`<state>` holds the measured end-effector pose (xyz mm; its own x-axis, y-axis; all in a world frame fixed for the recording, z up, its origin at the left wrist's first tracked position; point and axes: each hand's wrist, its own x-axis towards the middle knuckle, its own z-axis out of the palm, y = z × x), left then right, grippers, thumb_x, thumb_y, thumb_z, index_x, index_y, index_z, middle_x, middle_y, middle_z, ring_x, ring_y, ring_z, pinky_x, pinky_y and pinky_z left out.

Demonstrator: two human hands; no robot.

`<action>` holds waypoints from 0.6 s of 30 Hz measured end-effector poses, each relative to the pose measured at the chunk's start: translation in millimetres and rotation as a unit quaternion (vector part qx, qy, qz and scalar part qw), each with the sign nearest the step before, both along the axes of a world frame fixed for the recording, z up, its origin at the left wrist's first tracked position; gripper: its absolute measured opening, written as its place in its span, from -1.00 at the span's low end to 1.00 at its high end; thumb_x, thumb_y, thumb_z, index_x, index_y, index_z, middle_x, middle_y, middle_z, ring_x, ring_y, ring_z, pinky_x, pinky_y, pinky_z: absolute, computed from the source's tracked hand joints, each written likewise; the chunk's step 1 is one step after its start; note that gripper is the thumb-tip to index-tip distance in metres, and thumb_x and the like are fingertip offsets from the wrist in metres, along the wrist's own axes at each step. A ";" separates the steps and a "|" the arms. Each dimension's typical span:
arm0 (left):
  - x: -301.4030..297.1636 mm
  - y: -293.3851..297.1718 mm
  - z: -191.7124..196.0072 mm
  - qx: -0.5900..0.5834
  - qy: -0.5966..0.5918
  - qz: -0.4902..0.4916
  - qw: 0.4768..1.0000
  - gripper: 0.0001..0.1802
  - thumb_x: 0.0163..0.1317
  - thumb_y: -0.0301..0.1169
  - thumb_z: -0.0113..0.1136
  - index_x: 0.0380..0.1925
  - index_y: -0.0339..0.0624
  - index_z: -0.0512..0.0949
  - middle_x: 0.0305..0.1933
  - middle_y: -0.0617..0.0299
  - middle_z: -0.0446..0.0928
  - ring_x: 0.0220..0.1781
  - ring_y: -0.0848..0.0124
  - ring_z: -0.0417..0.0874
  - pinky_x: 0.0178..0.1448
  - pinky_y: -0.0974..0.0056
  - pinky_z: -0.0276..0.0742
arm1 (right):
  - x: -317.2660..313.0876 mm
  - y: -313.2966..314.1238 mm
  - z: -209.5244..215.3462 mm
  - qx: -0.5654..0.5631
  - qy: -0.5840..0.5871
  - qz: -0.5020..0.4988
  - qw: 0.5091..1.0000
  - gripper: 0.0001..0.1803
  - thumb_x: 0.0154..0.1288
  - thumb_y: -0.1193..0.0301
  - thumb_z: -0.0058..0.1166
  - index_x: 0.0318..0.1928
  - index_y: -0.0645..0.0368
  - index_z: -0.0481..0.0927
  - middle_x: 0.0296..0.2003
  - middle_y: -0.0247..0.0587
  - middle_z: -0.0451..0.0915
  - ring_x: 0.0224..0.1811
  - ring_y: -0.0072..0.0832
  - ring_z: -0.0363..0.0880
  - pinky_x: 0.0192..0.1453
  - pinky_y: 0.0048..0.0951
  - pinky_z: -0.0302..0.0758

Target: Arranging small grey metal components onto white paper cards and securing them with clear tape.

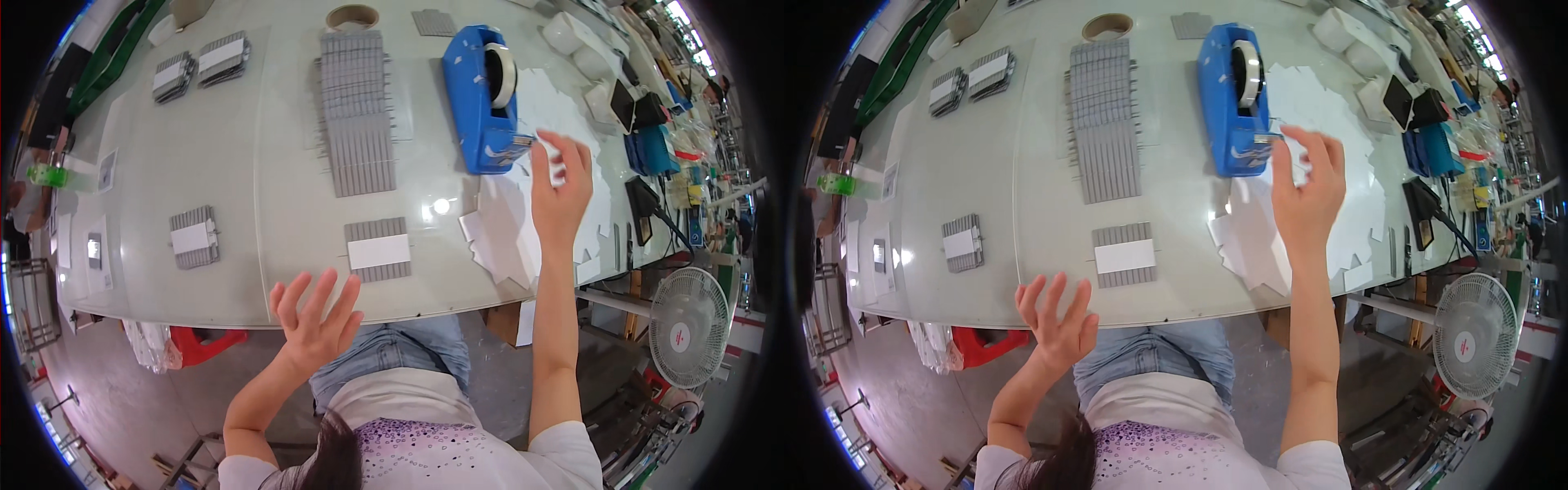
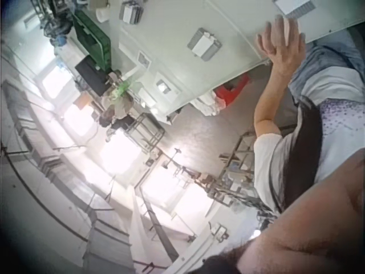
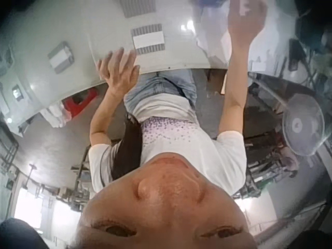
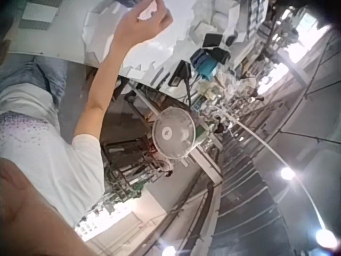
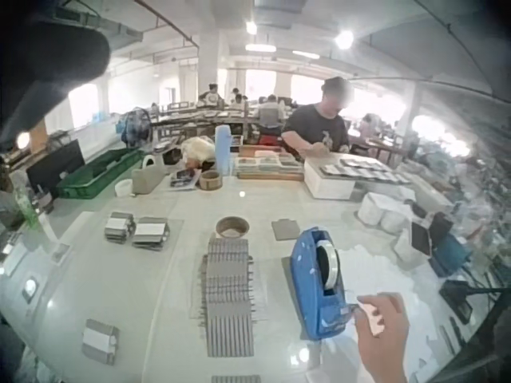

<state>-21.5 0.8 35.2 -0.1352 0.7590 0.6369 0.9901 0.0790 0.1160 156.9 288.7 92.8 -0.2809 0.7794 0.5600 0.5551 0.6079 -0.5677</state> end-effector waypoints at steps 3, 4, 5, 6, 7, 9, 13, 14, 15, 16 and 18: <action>14.9 55.1 30.7 0.033 -0.165 -0.029 0.985 -0.64 0.18 -0.36 0.26 0.02 0.01 0.66 0.23 0.19 0.47 0.26 0.08 0.40 0.38 -0.03 0.21 | 2.6 23.4 6.3 0.027 -0.049 0.024 0.998 -0.85 0.27 0.40 0.22 -0.17 0.12 0.70 -0.10 -0.25 0.55 -0.04 -0.46 0.50 -0.14 -0.45 0.39; 20.9 76.8 39.4 0.032 -0.234 -0.059 0.970 -0.67 0.21 -0.42 0.23 0.00 -0.08 0.66 0.19 0.13 0.48 0.25 0.10 0.42 0.34 0.01 0.26 | 4.8 29.3 7.0 -0.029 -0.067 0.037 0.997 -0.87 0.26 0.38 0.23 -0.22 0.13 0.71 -0.04 -0.21 0.54 0.04 -0.40 0.49 -0.02 -0.37 0.38; 27.2 97.2 45.0 0.028 -0.300 -0.085 0.950 -0.71 0.23 -0.47 0.21 -0.02 -0.17 0.65 0.16 0.07 0.49 0.24 0.13 0.43 0.31 0.04 0.31 | 3.9 32.8 6.8 -0.087 -0.083 0.054 0.991 -0.87 0.24 0.36 0.23 -0.27 0.14 0.73 0.03 -0.18 0.52 0.12 -0.34 0.48 0.10 -0.29 0.36; 35.9 116.3 45.8 -0.001 -0.440 -0.110 0.891 -0.71 0.25 -0.43 0.22 -0.01 -0.16 0.64 0.17 0.12 0.49 0.24 0.20 0.44 0.32 0.08 0.30 | 2.8 32.5 11.0 -0.117 -0.052 0.074 0.989 -0.86 0.25 0.37 0.22 -0.29 0.17 0.72 0.06 -0.16 0.50 0.16 -0.34 0.44 0.16 -0.29 0.34; 45.5 137.2 42.6 -0.030 -0.570 -0.135 0.810 -0.70 0.26 -0.39 0.23 0.00 -0.15 0.63 0.17 0.17 0.50 0.24 0.28 0.46 0.32 0.13 0.29 | 3.3 32.7 10.6 -0.115 -0.051 0.076 0.989 -0.86 0.25 0.37 0.22 -0.29 0.17 0.72 0.06 -0.16 0.50 0.16 -0.34 0.44 0.16 -0.29 0.34; 64.4 182.0 43.0 -0.089 -0.870 -0.136 0.465 -0.72 0.31 -0.32 0.22 -0.01 -0.12 0.62 0.13 0.29 0.51 0.19 0.42 0.44 0.31 0.22 0.28 | 7.8 30.5 7.5 -0.130 0.038 0.110 0.985 -0.88 0.23 0.41 0.24 -0.30 0.21 0.70 0.05 -0.16 0.48 0.16 -0.34 0.43 0.22 -0.30 0.31; 74.3 216.5 35.7 -0.086 -0.944 -0.112 0.299 -0.74 0.33 -0.27 0.21 -0.03 -0.07 0.62 0.06 0.38 0.52 0.12 0.47 0.42 0.25 0.30 0.28 | 23.0 -9.9 0.1 -0.121 0.085 0.093 0.985 -0.91 0.21 0.47 0.24 -0.32 0.24 0.67 0.04 -0.17 0.47 0.16 -0.34 0.41 0.27 -0.32 0.28; 74.6 222.4 33.6 -0.074 -0.951 -0.100 0.282 -0.75 0.29 -0.24 0.26 -0.08 -0.03 0.63 -0.02 0.41 0.55 0.07 0.50 0.42 0.20 0.31 0.26 | 27.8 -16.9 -2.7 -0.140 0.098 0.094 0.981 -0.92 0.20 0.49 0.25 -0.32 0.25 0.67 0.04 -0.18 0.47 0.16 -0.34 0.41 0.28 -0.32 0.27; 75.8 226.1 32.4 -0.063 -0.958 -0.088 0.264 -0.76 0.24 -0.21 0.31 -0.14 0.00 0.65 -0.09 0.43 0.58 0.01 0.53 0.43 0.15 0.32 0.24 | 31.3 -22.5 -4.6 -0.159 0.111 0.095 0.976 -0.93 0.20 0.51 0.25 -0.32 0.25 0.67 0.04 -0.20 0.46 0.16 -0.34 0.40 0.29 -0.32 0.26; 76.5 227.0 31.8 -0.065 -0.959 -0.087 0.263 -0.76 0.24 -0.21 0.31 -0.14 0.00 0.65 -0.09 0.43 0.58 0.01 0.53 0.43 0.15 0.32 0.24 | 33.3 -26.7 -3.4 -0.169 0.112 0.097 0.974 -0.94 0.20 0.51 0.24 -0.33 0.25 0.67 0.04 -0.21 0.45 0.16 -0.35 0.40 0.28 -0.32 0.27; 73.5 227.6 33.2 -0.062 -0.962 -0.074 0.257 -0.77 0.22 -0.21 0.34 -0.17 0.03 0.64 -0.13 0.46 0.58 -0.01 0.54 0.43 0.14 0.29 0.25 | 33.8 -30.1 -2.8 -0.177 0.111 0.094 0.973 -0.94 0.20 0.51 0.24 -0.33 0.24 0.66 0.03 -0.21 0.45 0.16 -0.35 0.40 0.28 -0.32 0.28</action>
<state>52.0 228.4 68.3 -0.0737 0.8452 -0.5293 -0.8957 0.1773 0.4078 190.7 258.7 90.0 -0.3401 0.8811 0.3286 0.2931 0.4314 -0.8532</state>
